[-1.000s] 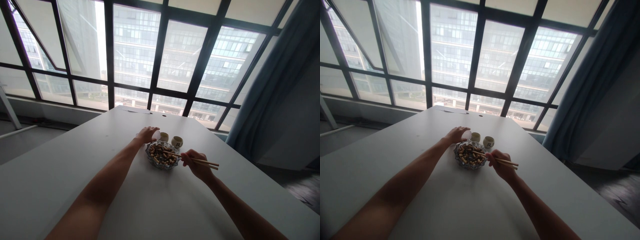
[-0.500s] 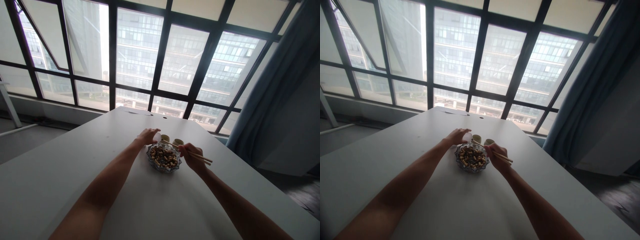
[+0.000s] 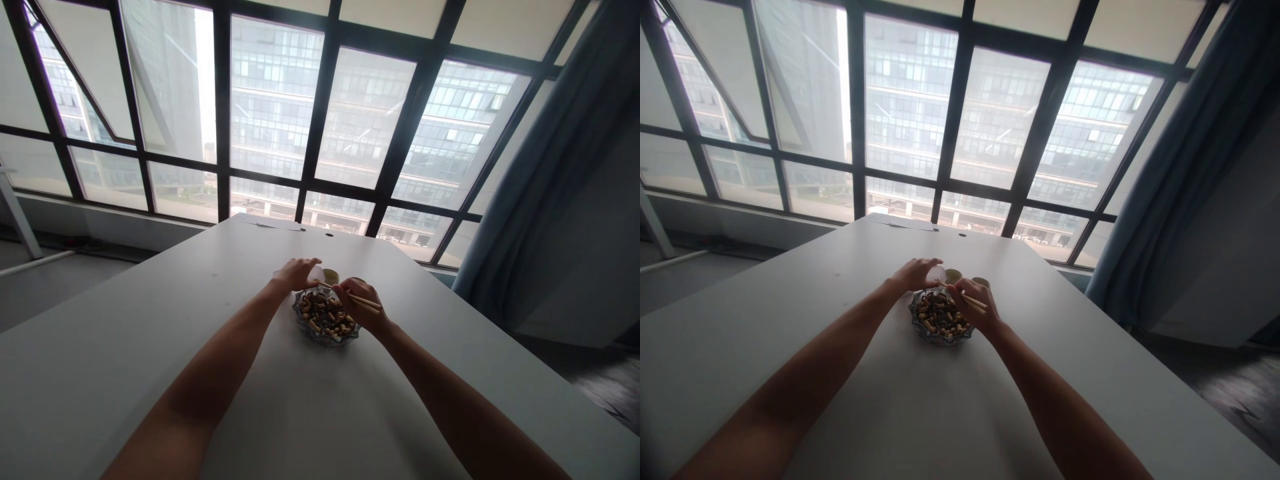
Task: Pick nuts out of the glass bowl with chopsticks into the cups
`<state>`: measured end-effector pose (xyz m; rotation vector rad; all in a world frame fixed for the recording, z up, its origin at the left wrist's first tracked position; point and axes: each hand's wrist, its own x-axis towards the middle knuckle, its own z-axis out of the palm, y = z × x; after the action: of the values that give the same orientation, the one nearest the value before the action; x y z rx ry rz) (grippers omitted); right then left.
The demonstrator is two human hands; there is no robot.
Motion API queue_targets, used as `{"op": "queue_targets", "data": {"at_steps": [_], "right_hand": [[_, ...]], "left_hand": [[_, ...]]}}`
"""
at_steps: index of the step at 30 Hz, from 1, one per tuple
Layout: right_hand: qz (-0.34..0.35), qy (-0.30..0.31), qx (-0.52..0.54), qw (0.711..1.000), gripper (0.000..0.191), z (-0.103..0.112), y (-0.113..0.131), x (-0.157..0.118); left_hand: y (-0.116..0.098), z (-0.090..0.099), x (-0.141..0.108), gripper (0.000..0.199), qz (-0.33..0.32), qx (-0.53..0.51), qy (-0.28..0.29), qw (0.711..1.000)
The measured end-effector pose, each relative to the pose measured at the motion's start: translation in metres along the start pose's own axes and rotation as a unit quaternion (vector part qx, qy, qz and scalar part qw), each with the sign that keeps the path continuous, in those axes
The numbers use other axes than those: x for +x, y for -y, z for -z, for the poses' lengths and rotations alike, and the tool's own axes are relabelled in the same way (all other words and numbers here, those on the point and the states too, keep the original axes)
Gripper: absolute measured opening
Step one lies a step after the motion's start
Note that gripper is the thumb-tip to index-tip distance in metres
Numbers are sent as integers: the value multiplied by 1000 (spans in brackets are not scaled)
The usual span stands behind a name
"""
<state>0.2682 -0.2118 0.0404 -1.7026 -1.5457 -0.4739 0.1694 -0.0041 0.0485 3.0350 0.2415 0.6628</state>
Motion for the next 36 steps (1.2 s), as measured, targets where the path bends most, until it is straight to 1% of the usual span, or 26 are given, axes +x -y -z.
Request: {"op": "queue_targets", "data": {"at_steps": [2, 5, 9, 11, 13, 14, 17, 18, 20, 23, 26, 28, 30, 31, 33, 34, 36], "right_hand": [[-8, -24, 10, 1000, 43, 7, 4, -4], [-47, -41, 44, 997, 45, 21, 10, -11], [-106, -34, 106, 988, 51, 40, 12, -13], [-138, -16, 141, 980, 55, 49, 11, -10], [-167, 23, 170, 971, 60, 57, 11, -3], [-177, 53, 182, 966, 61, 62, 11, 1], [-186, 169, 206, 946, 61, 70, 10, 13], [-183, 206, 211, 938, 61, 72, 9, 17], [-174, 268, 218, 922, 58, 70, 7, 26], [-172, 308, 223, 909, 55, 61, 1, 41], [-186, 312, 216, 906, 51, 52, -4, 57], [-203, 318, 202, 904, 49, 49, -7, 66], [-216, 315, 186, 905, 48, 51, -10, 72], [-219, 308, 181, 908, 48, 52, -12, 74], [-219, 289, 176, 915, 49, 57, -16, 75], [-220, 280, 175, 918, 49, 59, -19, 75], [-225, 270, 172, 920, 48, 64, -23, 72]], "left_hand": [[2, -2, 0, 66, 14, -7, 4, 1000], [6, -7, -1, 67, 35, -29, 12, 999], [12, -17, -2, 67, 79, -48, 27, 995], [14, -21, -2, 66, 96, -53, 26, 994], [18, -21, -2, 64, 96, -59, 12, 994], [20, -20, -3, 63, 93, -62, 1, 994], [30, -11, -6, 65, 92, -64, -25, 993], [34, -6, -8, 66, 96, -61, -25, 993], [44, 2, -15, 66, 109, -46, -32, 992], [58, 8, -32, 69, 152, -55, -63, 985], [71, 2, -52, 75, 218, -114, -69, 967], [78, -8, -64, 78, 258, -172, -69, 948], [83, -21, -73, 82, 285, -235, -94, 924], [85, -27, -77, 83, 293, -261, -119, 912], [86, -37, -83, 85, 294, -299, -153, 895], [86, -41, -85, 86, 292, -315, -160, 889], [83, -45, -88, 90, 275, -328, -164, 889]]}}
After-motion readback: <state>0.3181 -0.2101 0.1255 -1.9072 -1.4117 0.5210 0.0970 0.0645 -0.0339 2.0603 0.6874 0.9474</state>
